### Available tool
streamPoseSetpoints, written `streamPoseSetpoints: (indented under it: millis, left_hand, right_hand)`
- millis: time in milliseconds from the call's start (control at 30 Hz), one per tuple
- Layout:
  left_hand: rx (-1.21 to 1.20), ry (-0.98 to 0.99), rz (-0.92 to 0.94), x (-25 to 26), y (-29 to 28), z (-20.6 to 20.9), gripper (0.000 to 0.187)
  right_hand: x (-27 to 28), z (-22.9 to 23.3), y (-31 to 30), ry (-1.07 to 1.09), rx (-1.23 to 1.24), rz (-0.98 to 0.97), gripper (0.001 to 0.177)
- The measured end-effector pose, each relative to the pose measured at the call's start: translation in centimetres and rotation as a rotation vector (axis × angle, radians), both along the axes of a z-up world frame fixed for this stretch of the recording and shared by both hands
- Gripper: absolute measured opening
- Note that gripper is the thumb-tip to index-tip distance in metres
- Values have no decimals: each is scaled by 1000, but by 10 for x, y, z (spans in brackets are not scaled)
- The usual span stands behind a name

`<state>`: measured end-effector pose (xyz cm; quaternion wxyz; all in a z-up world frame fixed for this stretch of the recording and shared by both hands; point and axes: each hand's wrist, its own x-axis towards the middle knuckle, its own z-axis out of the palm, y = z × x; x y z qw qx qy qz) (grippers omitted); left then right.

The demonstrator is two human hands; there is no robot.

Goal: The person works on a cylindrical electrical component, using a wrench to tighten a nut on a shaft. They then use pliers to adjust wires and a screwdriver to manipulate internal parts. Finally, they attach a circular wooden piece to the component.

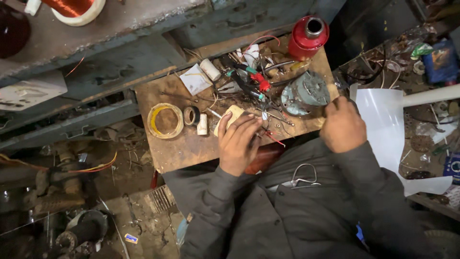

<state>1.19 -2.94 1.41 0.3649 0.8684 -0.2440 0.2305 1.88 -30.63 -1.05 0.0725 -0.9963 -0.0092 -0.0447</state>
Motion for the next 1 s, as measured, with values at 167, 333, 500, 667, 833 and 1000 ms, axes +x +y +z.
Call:
streamPoseSetpoints:
  millis: [167, 333, 500, 667, 833, 1000]
  left_hand:
    - [-24, -35, -2, 1, -2, -1, 27]
    - [-49, -5, 32, 0, -4, -2, 25]
    - [-100, -28, 50, -2, -6, -8, 27]
    - [-74, 87, 65, -7, -2, -3, 46]
    - [-33, 255, 287, -12, 15, 11, 106]
    - [-144, 438, 447, -25, 0, -7, 105]
  right_hand:
    - [-5, -2, 7, -21, 0, 2, 16]
    - [-19, 4, 8, -62, 87, 3, 21]
    - [-26, 12, 14, -154, 115, 37, 29]
    - [-43, 39, 40, -124, 36, 20, 26]
    - [-46, 64, 91, -116, 353, 244, 28]
    - [-23, 72, 125, 9, 215, 397, 17]
